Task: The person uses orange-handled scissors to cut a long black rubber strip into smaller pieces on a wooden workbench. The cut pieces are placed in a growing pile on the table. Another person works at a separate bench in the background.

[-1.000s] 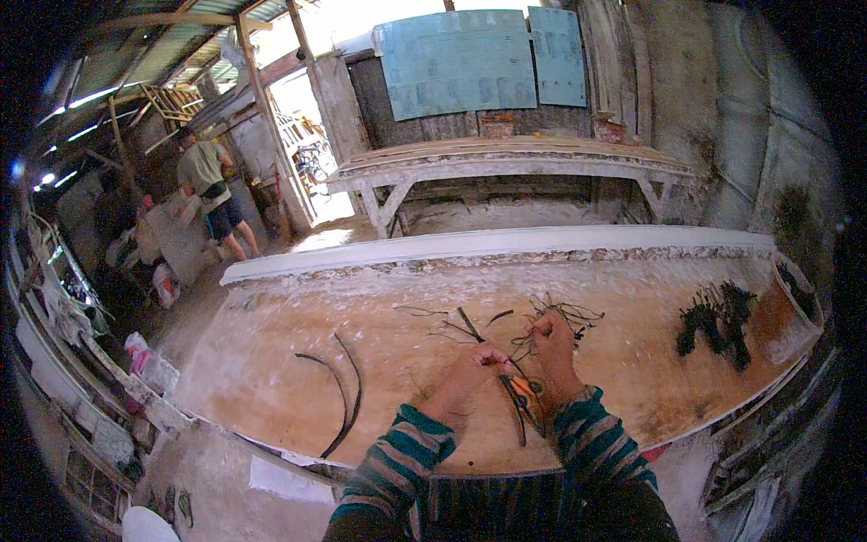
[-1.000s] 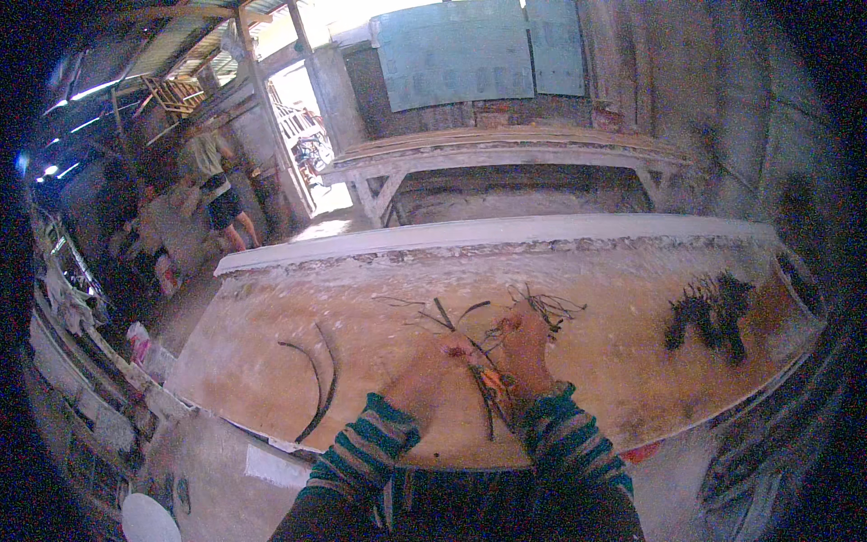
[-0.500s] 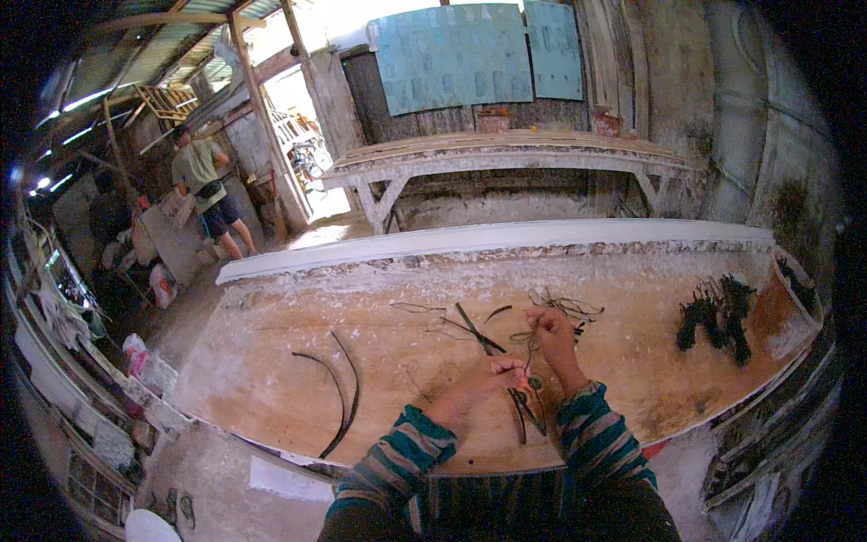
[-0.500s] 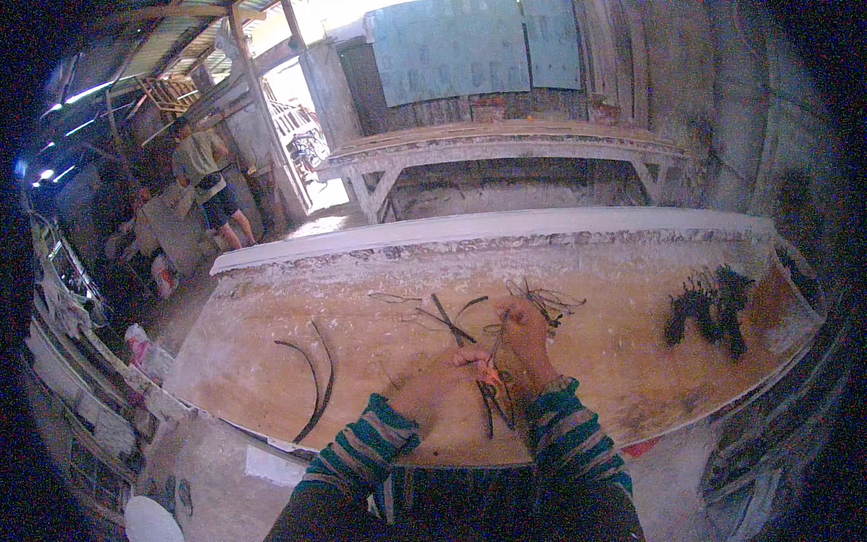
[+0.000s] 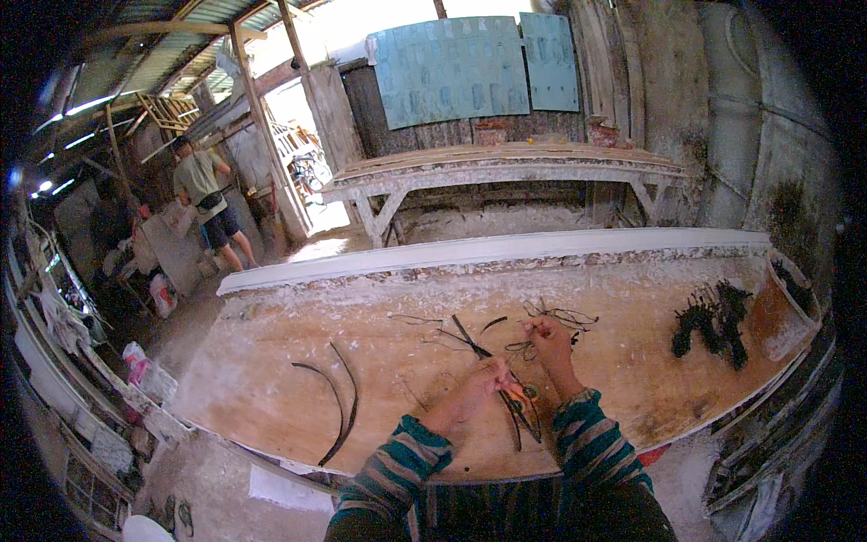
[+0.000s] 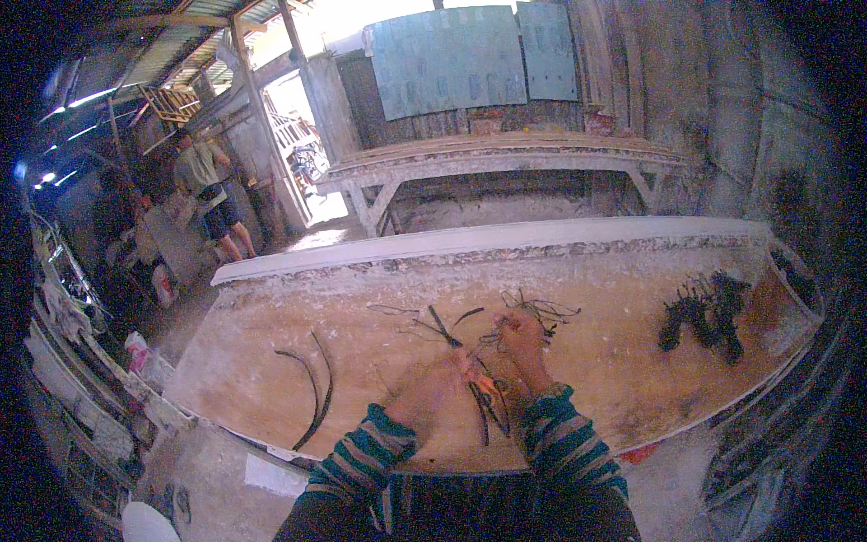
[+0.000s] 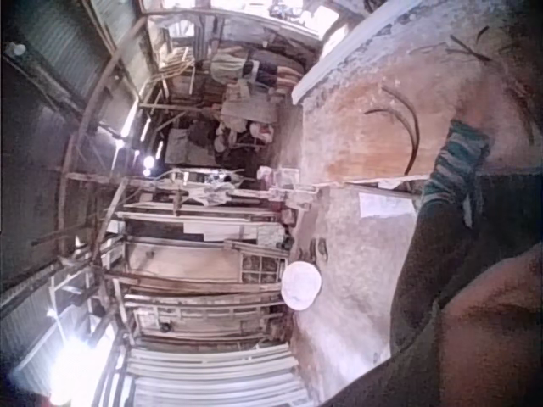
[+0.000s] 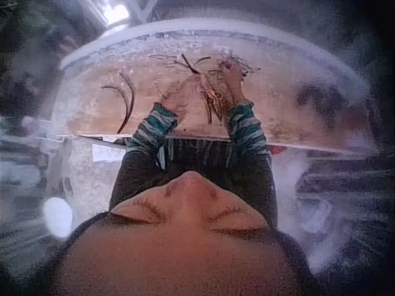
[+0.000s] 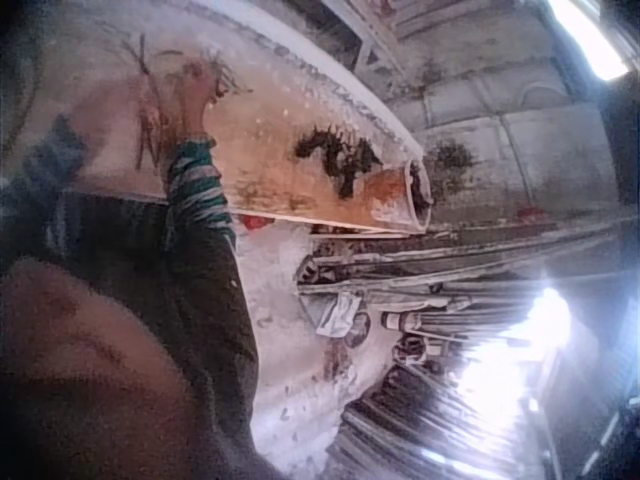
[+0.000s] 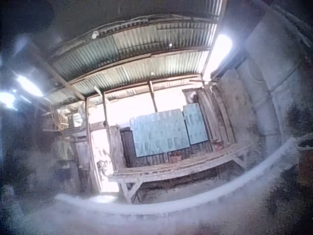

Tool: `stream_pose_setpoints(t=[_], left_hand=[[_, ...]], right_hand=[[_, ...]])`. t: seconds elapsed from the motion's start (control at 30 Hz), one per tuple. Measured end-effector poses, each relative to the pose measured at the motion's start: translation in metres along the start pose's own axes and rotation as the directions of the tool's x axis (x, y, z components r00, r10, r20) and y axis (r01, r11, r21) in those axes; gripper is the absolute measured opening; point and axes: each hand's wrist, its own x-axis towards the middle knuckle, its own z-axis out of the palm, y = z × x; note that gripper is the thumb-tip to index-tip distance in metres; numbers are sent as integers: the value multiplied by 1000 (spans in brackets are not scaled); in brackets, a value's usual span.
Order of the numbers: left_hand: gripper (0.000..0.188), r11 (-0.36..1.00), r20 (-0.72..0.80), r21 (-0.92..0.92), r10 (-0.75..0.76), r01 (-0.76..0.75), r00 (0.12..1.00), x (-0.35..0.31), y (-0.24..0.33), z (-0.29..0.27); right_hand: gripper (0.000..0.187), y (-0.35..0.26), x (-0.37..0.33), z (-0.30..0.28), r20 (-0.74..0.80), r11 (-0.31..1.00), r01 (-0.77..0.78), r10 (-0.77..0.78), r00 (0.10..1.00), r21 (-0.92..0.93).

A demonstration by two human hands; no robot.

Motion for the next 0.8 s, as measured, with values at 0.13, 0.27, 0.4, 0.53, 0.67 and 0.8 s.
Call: stream_pose_setpoints(t=[0.13, 0.27, 0.4, 0.53, 0.67, 0.8], left_hand=[[12, 963, -216, 208, 219, -174, 952, -1, 12, -11], [11, 769, -483, 639, 416, -14, 770, -6, 50, -11], [10, 809, -533, 574, 486, -126, 693, -5, 43, -42], [14, 881, -728, 473, 383, 11, 569, 0, 39, -55], [13, 892, -718, 446, 404, -70, 567, -3, 41, -62], [14, 917, -712, 395, 347, -61, 610, -4, 37, -77]], right_hand=[[8, 14, 1, 3, -84, 969, 168, -185, 979, -181], [12, 6, -7, 8, -16, 982, 187, -188, 982, -35], [11, -7, -16, 13, 216, 994, 11, -35, 976, 110], [11, 8, -15, 18, 274, 898, 340, -266, 924, -278], [10, -15, -28, 21, 432, 877, 462, -368, 823, -134], [14, -22, -39, 27, 516, 898, 428, -321, 794, -101]])
